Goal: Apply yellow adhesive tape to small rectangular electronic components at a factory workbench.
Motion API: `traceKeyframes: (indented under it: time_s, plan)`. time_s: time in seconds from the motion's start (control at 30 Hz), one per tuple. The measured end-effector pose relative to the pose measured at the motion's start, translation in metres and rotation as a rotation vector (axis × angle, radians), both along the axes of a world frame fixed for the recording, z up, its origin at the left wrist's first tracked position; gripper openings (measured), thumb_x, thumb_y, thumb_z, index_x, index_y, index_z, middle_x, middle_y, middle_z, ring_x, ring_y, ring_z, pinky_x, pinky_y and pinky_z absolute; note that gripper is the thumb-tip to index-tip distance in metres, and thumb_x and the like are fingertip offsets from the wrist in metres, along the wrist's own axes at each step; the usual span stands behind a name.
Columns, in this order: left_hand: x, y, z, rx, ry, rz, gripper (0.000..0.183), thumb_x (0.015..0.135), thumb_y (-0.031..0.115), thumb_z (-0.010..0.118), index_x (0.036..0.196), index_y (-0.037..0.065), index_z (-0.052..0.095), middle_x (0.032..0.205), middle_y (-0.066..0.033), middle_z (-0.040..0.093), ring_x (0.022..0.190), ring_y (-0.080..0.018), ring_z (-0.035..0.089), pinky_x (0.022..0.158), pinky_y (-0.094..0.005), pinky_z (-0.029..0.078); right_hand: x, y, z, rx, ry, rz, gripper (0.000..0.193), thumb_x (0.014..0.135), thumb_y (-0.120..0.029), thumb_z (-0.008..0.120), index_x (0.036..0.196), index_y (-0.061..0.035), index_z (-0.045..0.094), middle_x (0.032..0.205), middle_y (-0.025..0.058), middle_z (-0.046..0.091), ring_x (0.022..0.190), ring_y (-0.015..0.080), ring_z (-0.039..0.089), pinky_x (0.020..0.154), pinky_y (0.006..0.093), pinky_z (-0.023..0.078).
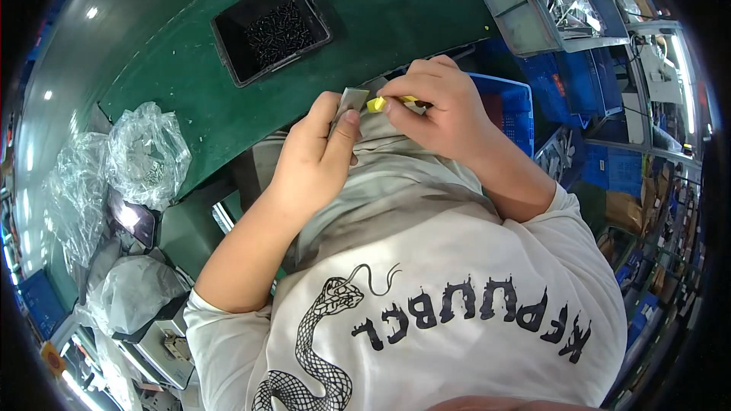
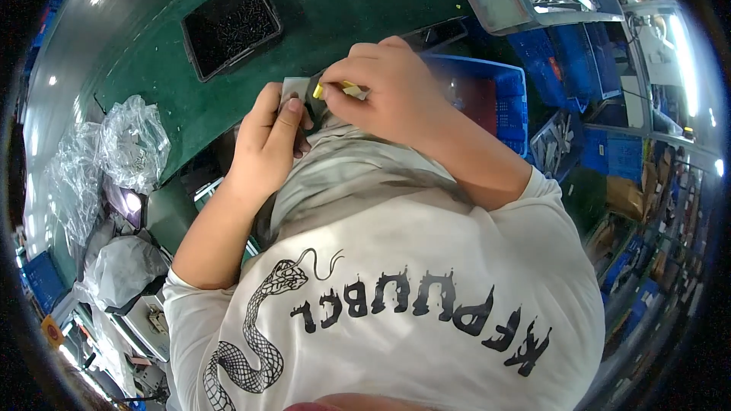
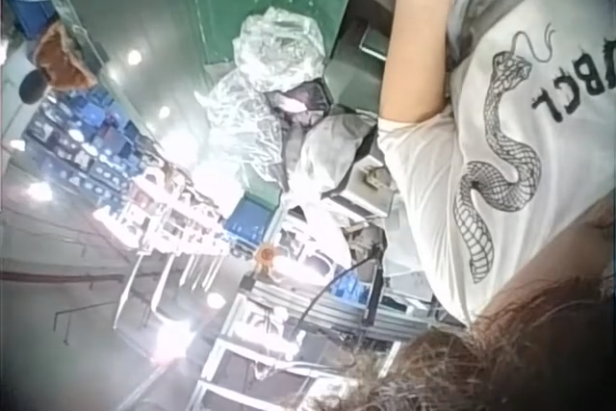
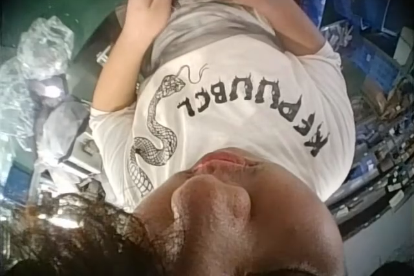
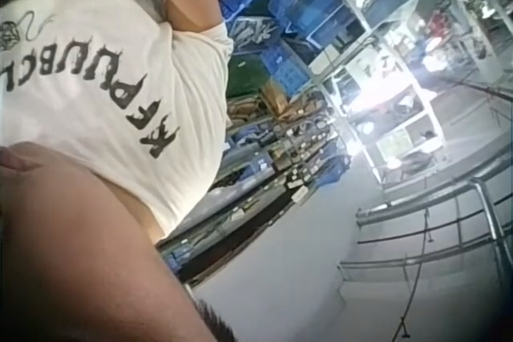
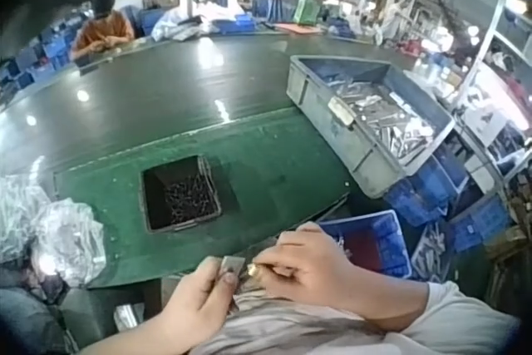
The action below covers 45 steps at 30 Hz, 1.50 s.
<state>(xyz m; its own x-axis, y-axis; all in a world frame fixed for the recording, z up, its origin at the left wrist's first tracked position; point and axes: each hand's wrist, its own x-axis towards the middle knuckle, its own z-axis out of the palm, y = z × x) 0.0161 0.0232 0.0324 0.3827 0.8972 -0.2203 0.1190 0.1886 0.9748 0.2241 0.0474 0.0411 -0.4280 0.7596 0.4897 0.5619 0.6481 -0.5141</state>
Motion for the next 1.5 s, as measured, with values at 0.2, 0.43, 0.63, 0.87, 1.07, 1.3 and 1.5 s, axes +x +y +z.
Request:
traceKeyframes:
  time_s: [0.2, 0.43, 0.63, 0.87, 1.07, 1.3, 1.5]
  plan:
    - [0.000, 0.001, -0.002, 0.012, 0.046, -0.016, 0.019, 0.103, 0.019, 0.049, 0.105, 0.001, 0.053, 0.076, -0.0067, 0.061, 0.065, -0.0108, 0.059, 0.059, -0.0276, 0.052, 0.002, 0.000, 0.003, -0.044, -0.019, -0.028, 0.006, 0.079, -0.012, 0.076, 0.081, -0.0091, 0.071, 0.060, -0.0003, 0.051, 0.055, 0.0164, 0.049, 0.062, 0.0311, 0.035]
    - [0.000, 0.001, 0.000, 0.008, 0.038, -0.022, 0.019, 0.103, 0.019, 0.050, 0.104, 0.001, 0.054, 0.073, -0.0057, 0.060, 0.062, -0.0112, 0.058, 0.057, -0.0278, 0.051, 0.001, 0.001, 0.005, -0.085, -0.055, -0.002, 0.011, 0.079, -0.019, 0.078, 0.076, -0.0098, 0.072, 0.058, 0.0001, 0.051, 0.055, 0.0171, 0.049, 0.062, 0.0320, 0.036]
    - [0.000, 0.001, -0.001, 0.035, 0.072, -0.024, 0.017, 0.102, 0.017, 0.051, 0.104, 0.001, 0.054, 0.068, -0.0060, 0.057, 0.060, -0.0116, 0.057, 0.056, -0.0293, 0.051, 0.002, 0.003, 0.006, -0.091, -0.078, -0.010, 0.013, 0.080, -0.020, 0.078, 0.076, -0.0093, 0.072, 0.058, 0.0004, 0.051, 0.055, 0.0177, 0.049, 0.062, 0.0324, 0.036]
    - [0.000, 0.000, -0.003, 0.058, 0.083, -0.020, 0.015, 0.102, 0.016, 0.051, 0.102, 0.002, 0.054, 0.066, -0.0078, 0.058, 0.058, -0.0143, 0.059, 0.055, -0.0305, 0.048, 0.003, 0.003, 0.005, -0.097, -0.095, -0.009, 0.013, 0.081, -0.019, 0.077, 0.076, -0.0092, 0.072, 0.058, 0.0009, 0.051, 0.055, 0.0183, 0.050, 0.063, 0.0326, 0.035]
    - [0.000, 0.000, -0.010, 0.083, 0.091, -0.018, 0.015, 0.100, 0.016, 0.054, 0.101, 0.001, 0.054, 0.066, -0.0115, 0.057, 0.058, -0.0198, 0.060, 0.055, -0.0341, 0.046, 0.003, 0.003, 0.006, -0.110, -0.105, -0.006, 0.012, 0.081, -0.019, 0.077, 0.076, -0.0096, 0.072, 0.058, 0.0009, 0.051, 0.056, 0.0181, 0.050, 0.062, 0.0327, 0.035]
    - [-0.002, 0.003, -0.007, 0.409, 0.321, -0.052, 0.014, 0.096, 0.014, 0.058, 0.101, 0.002, 0.053, 0.072, -0.0176, 0.062, 0.062, -0.0384, 0.060, 0.056, -0.0425, 0.045, 0.001, 0.001, 0.005, -0.140, -0.176, -0.062, 0.016, 0.081, -0.025, 0.077, 0.077, -0.0103, 0.073, 0.063, 0.0002, 0.057, 0.061, 0.0173, 0.054, 0.066, 0.0320, 0.036]
    - [0.001, 0.001, -0.011, 0.411, 0.314, -0.002, 0.028, 0.091, 0.010, 0.063, 0.113, 0.003, 0.047, 0.073, -0.0149, 0.063, 0.060, -0.0324, 0.061, 0.055, -0.0393, 0.046, -0.001, 0.001, 0.007, -0.238, -0.205, -0.071, 0.019, 0.080, -0.029, 0.078, 0.083, -0.0107, 0.074, 0.067, -0.0002, 0.060, 0.065, 0.0172, 0.056, 0.068, 0.0310, 0.036]
